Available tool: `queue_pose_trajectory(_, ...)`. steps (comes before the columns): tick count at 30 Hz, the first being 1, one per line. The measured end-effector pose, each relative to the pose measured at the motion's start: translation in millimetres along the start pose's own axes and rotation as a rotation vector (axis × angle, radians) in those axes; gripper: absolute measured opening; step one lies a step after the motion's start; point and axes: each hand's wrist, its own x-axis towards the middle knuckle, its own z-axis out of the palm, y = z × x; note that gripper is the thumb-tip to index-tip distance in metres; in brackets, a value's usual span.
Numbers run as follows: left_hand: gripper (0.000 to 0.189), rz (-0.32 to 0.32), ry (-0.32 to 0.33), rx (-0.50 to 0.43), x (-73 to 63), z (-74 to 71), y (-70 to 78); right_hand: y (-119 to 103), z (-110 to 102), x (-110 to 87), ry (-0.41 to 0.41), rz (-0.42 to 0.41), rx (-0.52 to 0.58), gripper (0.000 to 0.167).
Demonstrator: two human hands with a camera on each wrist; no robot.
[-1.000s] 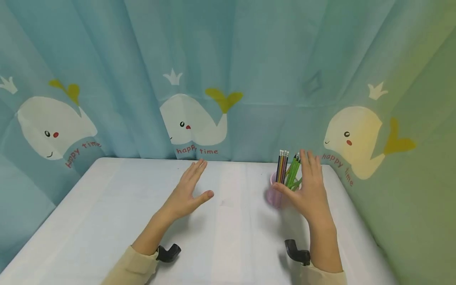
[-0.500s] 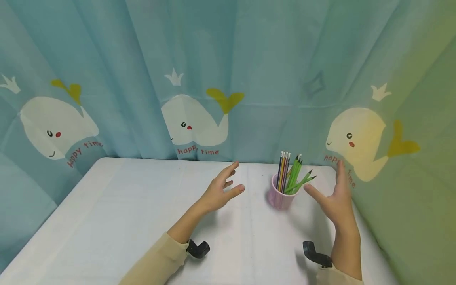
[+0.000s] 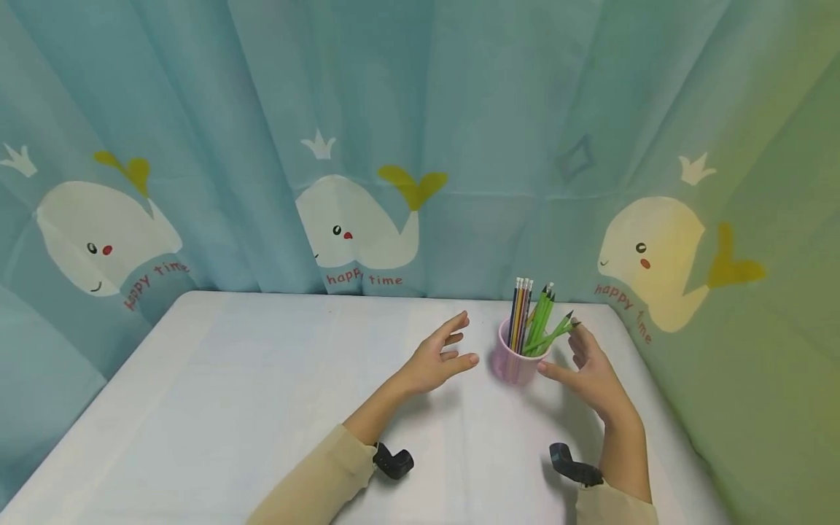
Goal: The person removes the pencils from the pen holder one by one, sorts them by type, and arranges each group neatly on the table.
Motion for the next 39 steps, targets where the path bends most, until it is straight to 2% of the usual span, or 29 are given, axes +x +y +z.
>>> queue_pose_trajectory(9,0.077,-0.037,0.002,-0.033,11.5,17.7,-1.8,7,2,2.9,-0.008,-0.076,-0.018,0.081)
queue_pose_trajectory(15,0.077,-0.091,0.007,-0.046,19.8,31.9,-2.4,14,5,4.0,-0.005,-0.064,-0.034,0.078)
queue_pose_trajectory(21,0.078,-0.125,-0.001,-0.054,25.0,38.8,-4.3,15,10,5.8,0.001,-0.101,0.049,0.076)
queue_pose_trajectory(25,0.079,-0.142,-0.003,-0.049,26.0,40.4,-8.5,14,14,8.2,-0.002,-0.088,0.075,0.078)
queue_pose_trajectory(34,0.076,-0.111,-0.023,-0.089,28.4,49.9,-15.3,18,20,11.4,-0.009,-0.081,0.070,0.073)
queue_pose_trajectory(39,0.073,-0.058,-0.020,-0.071,33.1,52.9,-16.3,18,20,13.8,-0.004,-0.095,0.077,0.069)
